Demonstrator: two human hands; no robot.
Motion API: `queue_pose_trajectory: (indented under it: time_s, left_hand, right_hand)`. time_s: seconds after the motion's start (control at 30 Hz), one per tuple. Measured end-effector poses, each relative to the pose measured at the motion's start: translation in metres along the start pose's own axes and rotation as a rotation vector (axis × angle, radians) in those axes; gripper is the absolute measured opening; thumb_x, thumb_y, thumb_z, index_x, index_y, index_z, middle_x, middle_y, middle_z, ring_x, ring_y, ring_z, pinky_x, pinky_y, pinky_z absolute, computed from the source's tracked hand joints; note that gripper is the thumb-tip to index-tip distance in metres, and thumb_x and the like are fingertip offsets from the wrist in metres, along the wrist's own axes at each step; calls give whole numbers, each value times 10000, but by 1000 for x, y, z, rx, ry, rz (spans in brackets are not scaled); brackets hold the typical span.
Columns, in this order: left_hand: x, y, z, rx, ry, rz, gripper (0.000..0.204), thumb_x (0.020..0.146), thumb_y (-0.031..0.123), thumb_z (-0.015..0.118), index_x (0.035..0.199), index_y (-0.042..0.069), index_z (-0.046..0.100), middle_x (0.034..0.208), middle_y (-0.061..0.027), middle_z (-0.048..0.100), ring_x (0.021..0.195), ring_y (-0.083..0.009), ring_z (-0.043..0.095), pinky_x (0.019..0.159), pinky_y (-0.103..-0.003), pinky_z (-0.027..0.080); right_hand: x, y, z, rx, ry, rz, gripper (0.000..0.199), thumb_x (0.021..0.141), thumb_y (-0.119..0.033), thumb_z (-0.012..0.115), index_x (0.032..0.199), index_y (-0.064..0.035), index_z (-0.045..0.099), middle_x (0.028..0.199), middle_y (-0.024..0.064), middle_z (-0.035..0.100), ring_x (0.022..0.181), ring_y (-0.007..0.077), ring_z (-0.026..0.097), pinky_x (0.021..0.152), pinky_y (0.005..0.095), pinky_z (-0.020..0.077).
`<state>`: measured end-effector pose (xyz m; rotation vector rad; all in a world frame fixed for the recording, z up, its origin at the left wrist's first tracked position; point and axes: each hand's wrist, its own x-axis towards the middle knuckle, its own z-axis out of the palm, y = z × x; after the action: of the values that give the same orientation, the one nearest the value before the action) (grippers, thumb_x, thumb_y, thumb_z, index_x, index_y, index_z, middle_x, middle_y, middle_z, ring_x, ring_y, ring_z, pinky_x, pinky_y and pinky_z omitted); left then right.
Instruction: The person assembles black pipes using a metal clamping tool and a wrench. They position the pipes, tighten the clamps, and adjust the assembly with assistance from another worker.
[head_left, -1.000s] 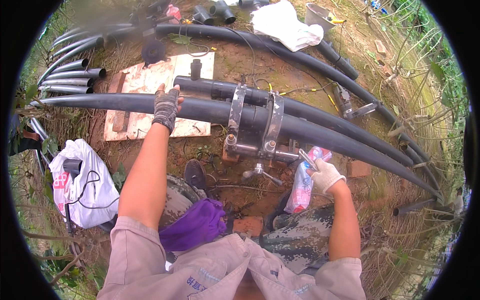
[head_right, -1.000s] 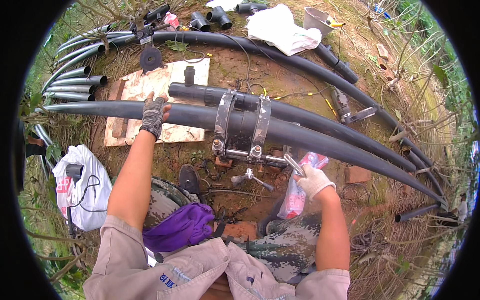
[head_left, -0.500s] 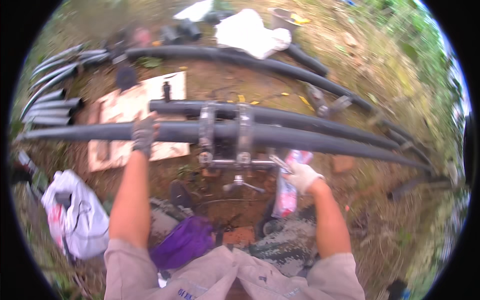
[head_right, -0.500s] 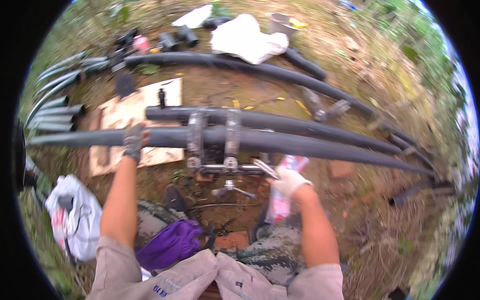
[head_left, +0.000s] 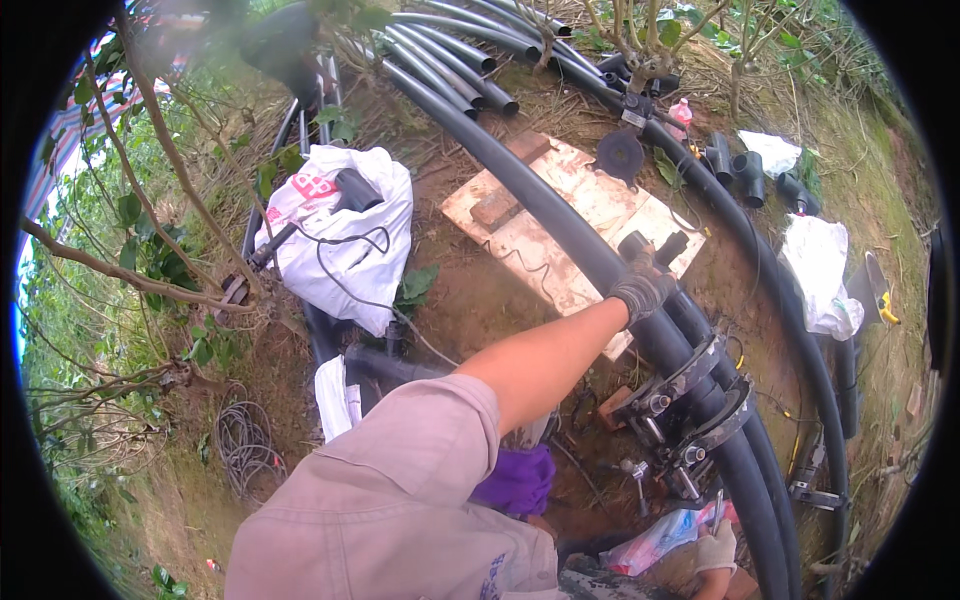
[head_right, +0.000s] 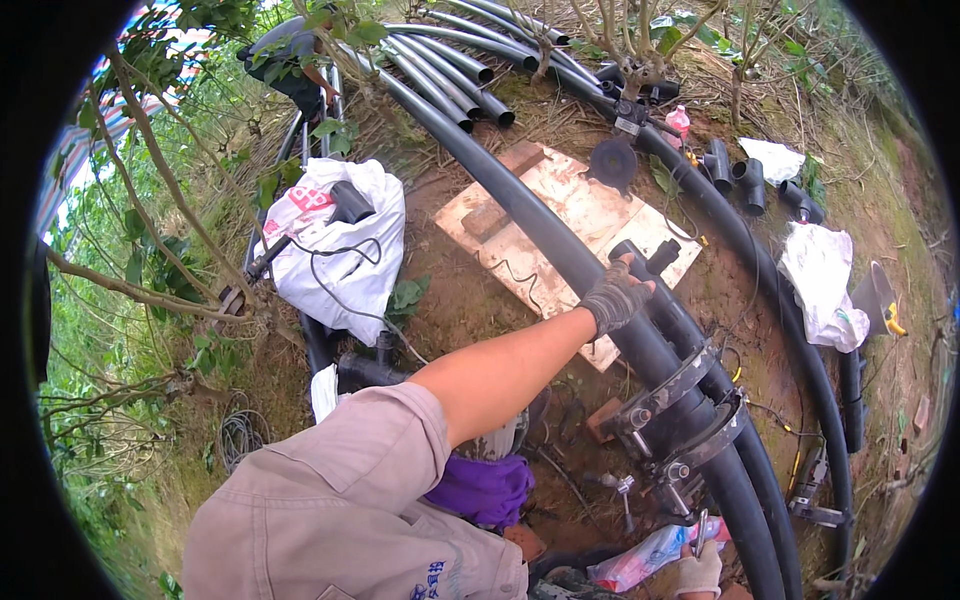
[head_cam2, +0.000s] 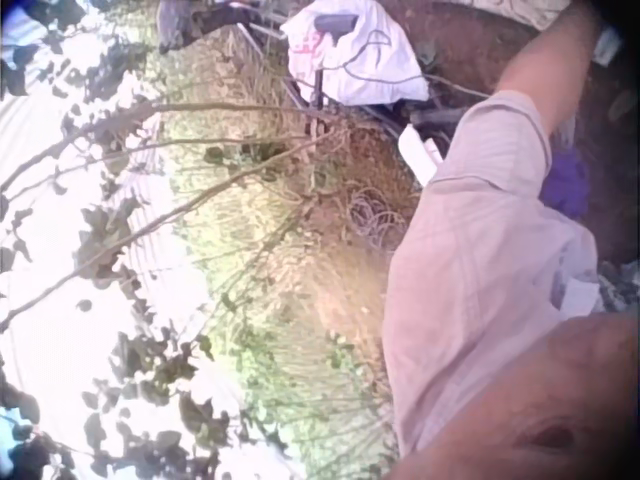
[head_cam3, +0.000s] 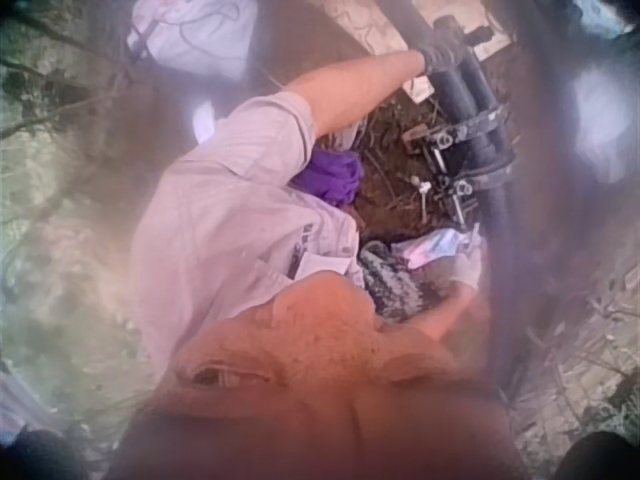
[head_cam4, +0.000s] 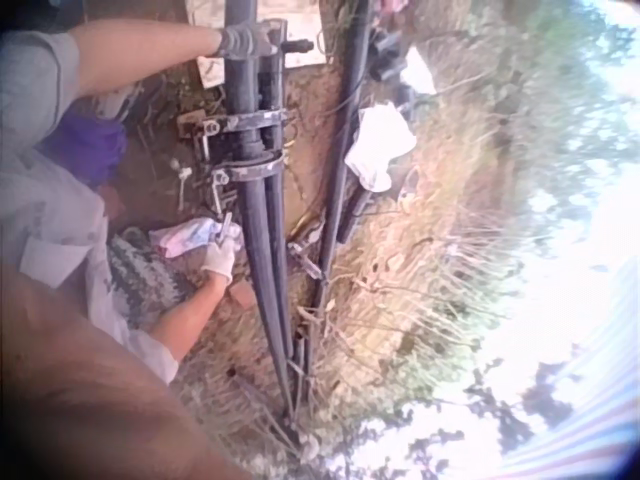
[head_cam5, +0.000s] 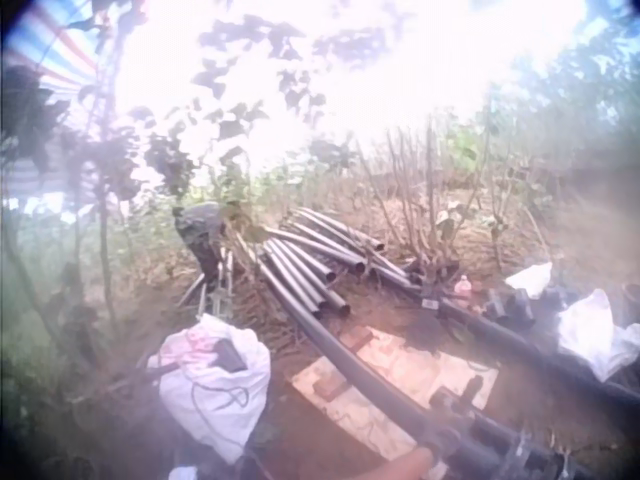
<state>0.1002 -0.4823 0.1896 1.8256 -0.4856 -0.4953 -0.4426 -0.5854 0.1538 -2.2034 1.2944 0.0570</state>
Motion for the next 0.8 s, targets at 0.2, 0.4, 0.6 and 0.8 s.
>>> queue_pose_trajectory:
  time_s: [0.2, 0.4, 0.6, 0.8]
  left_hand:
    - [5, -4, 7, -9, -1, 61, 834, 929, 313, 727, 1543, -46, 293, 1065, -127, 674, 1018, -229, 645, 953, -362, 493]
    - [5, 2, 0, -44, -32, 40, 819, 928, 308, 723, 1540, -34, 300, 1047, -126, 688, 1014, -226, 652, 947, -361, 500]
    - [5, -5, -9, -24, -9, 8, 802, 913, 305, 727, 1534, -17, 335, 1047, -109, 703, 1017, -225, 658, 957, -355, 500]
    - [5, 7, 15, 43, -65, 45, 797, 916, 330, 729, 1521, -24, 351, 1062, -115, 716, 1043, -232, 664, 989, -358, 488]
  right_hand:
    - [10, 8, 3, 4, -20, -6, 170, 888, -116, 701, 926, -5, 578, 788, 149, 642, 731, 281, 623, 716, 418, 495]
    - [14, 19, 9, -28, 8, 1, 204, 873, -137, 729, 920, -5, 581, 767, 142, 643, 705, 286, 622, 706, 427, 497]
    - [0, -15, 10, -55, 23, 21, 210, 872, -162, 732, 904, -5, 597, 779, 173, 661, 724, 309, 645, 711, 434, 503]
    - [-10, -7, 4, -23, 37, 44, 243, 873, -177, 736, 995, 6, 632, 818, 188, 679, 749, 329, 661, 727, 433, 513]
